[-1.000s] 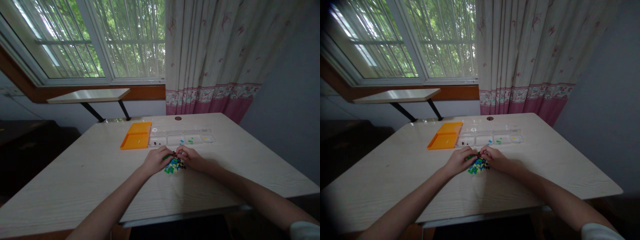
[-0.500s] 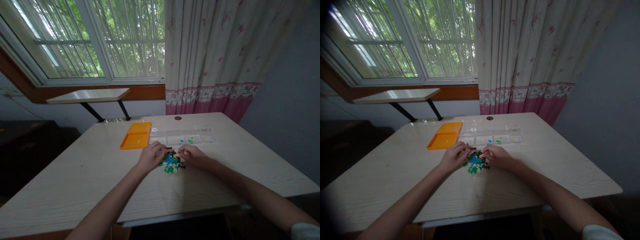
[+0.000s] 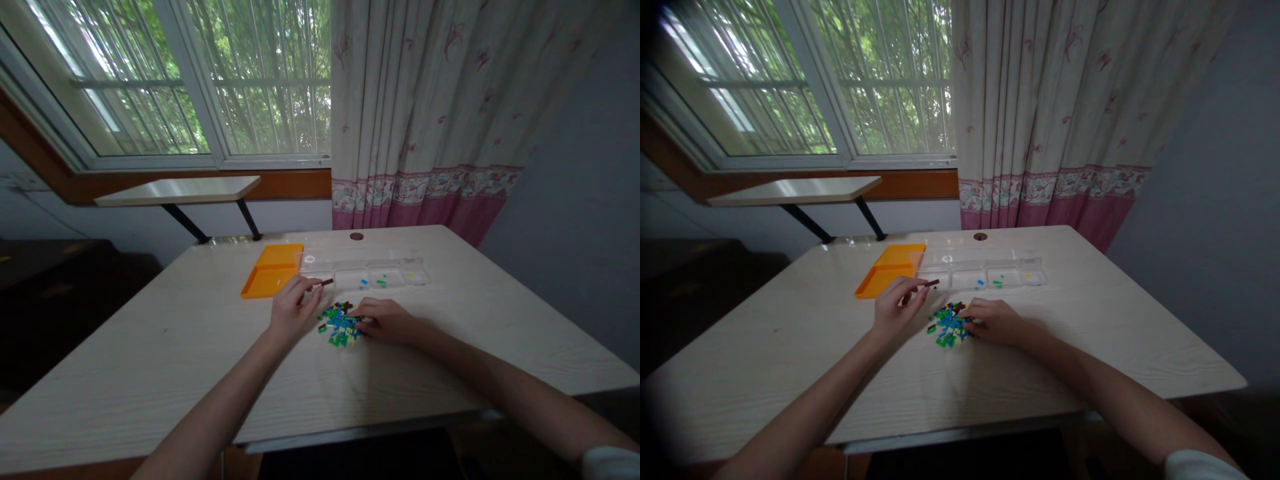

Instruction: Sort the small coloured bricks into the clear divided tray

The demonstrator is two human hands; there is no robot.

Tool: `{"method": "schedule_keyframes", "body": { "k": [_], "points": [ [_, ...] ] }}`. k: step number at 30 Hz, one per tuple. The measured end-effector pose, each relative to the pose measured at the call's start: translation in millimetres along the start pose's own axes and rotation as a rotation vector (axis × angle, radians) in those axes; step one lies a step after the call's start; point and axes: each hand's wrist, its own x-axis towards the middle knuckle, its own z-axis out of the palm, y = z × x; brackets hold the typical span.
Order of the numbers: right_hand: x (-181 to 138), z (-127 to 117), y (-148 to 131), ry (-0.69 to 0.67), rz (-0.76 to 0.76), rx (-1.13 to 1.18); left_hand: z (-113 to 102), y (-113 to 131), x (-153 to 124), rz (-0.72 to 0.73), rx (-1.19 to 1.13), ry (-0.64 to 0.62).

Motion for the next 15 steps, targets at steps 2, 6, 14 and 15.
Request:
{"method": "schedule_keyframes", "body": {
  "k": [2,6,14,15],
  "points": [
    [0.4,-0.2,0.7,0.007,-0.003,0.007,-0.3,0.0,-0.4,0.002,0.003,0.000],
    [1.0,1.0,1.6,0.038,-0.025,0.056,-0.2,-0.4,-1.0,0.000,-0.005,0.007],
    [1.2,3.3,2.2,0.054,-0.020,0.086,0.0,0.3,-0.6,0.020,-0.008,0.021],
    [1.3,3.2,2.0,0.055,-0.021,0.091,0.1,0.2,-0.7,0.022,-0.006,0.021]
  ]
}}
